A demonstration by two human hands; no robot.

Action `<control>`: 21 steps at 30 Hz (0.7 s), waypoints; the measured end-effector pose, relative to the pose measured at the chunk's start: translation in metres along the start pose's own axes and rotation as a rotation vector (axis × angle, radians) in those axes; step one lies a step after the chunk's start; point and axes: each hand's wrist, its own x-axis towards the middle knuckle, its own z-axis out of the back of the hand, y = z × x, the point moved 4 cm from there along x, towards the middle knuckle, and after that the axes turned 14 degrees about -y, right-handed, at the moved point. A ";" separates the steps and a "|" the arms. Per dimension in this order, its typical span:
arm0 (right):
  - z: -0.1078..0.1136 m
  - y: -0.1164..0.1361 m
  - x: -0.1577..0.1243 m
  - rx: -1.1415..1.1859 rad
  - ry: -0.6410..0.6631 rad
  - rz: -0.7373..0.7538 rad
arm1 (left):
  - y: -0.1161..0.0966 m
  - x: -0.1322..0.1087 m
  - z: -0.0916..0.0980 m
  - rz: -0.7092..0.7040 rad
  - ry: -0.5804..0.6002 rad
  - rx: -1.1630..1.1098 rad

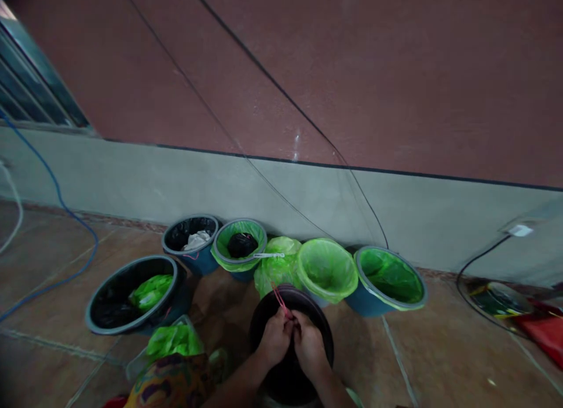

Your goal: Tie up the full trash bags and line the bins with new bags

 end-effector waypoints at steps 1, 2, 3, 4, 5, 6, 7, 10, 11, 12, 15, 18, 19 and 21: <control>0.001 -0.002 0.000 0.018 -0.006 -0.014 | 0.000 0.001 0.001 0.013 0.000 0.006; 0.001 -0.004 -0.001 0.045 -0.006 -0.030 | 0.001 0.002 0.001 0.033 -0.002 0.005; 0.001 -0.005 -0.001 0.077 -0.005 -0.047 | 0.001 0.003 0.002 0.060 -0.008 -0.003; 0.001 -0.006 -0.002 0.105 -0.012 -0.066 | 0.002 0.004 0.003 0.094 -0.015 -0.014; 0.001 -0.007 -0.003 0.135 -0.021 -0.087 | 0.003 0.005 0.004 0.132 -0.019 -0.028; 0.001 -0.008 -0.004 0.164 -0.028 -0.106 | 0.005 0.005 0.005 0.173 -0.021 -0.038; 0.000 -0.008 -0.006 0.190 -0.034 -0.126 | 0.006 0.006 0.006 0.213 -0.024 -0.040; -0.003 -0.009 -0.008 0.235 -0.058 -0.168 | 0.009 0.006 0.008 0.266 -0.036 -0.003; -0.003 -0.010 -0.008 0.240 -0.077 -0.182 | 0.008 0.006 0.009 0.249 -0.038 0.011; -0.002 -0.011 -0.007 0.240 -0.105 -0.198 | 0.006 0.005 0.008 0.220 -0.032 0.019; -0.002 -0.012 -0.004 0.234 -0.151 -0.230 | -0.001 0.001 0.006 0.107 0.016 0.022; -0.002 -0.010 -0.003 0.197 -0.126 -0.210 | -0.007 -0.004 0.006 0.032 0.002 0.077; -0.002 -0.009 -0.003 0.171 -0.120 -0.199 | -0.008 -0.005 0.006 0.012 -0.007 0.104; -0.002 -0.007 -0.004 0.106 -0.115 -0.186 | -0.010 -0.006 0.005 -0.023 -0.005 0.155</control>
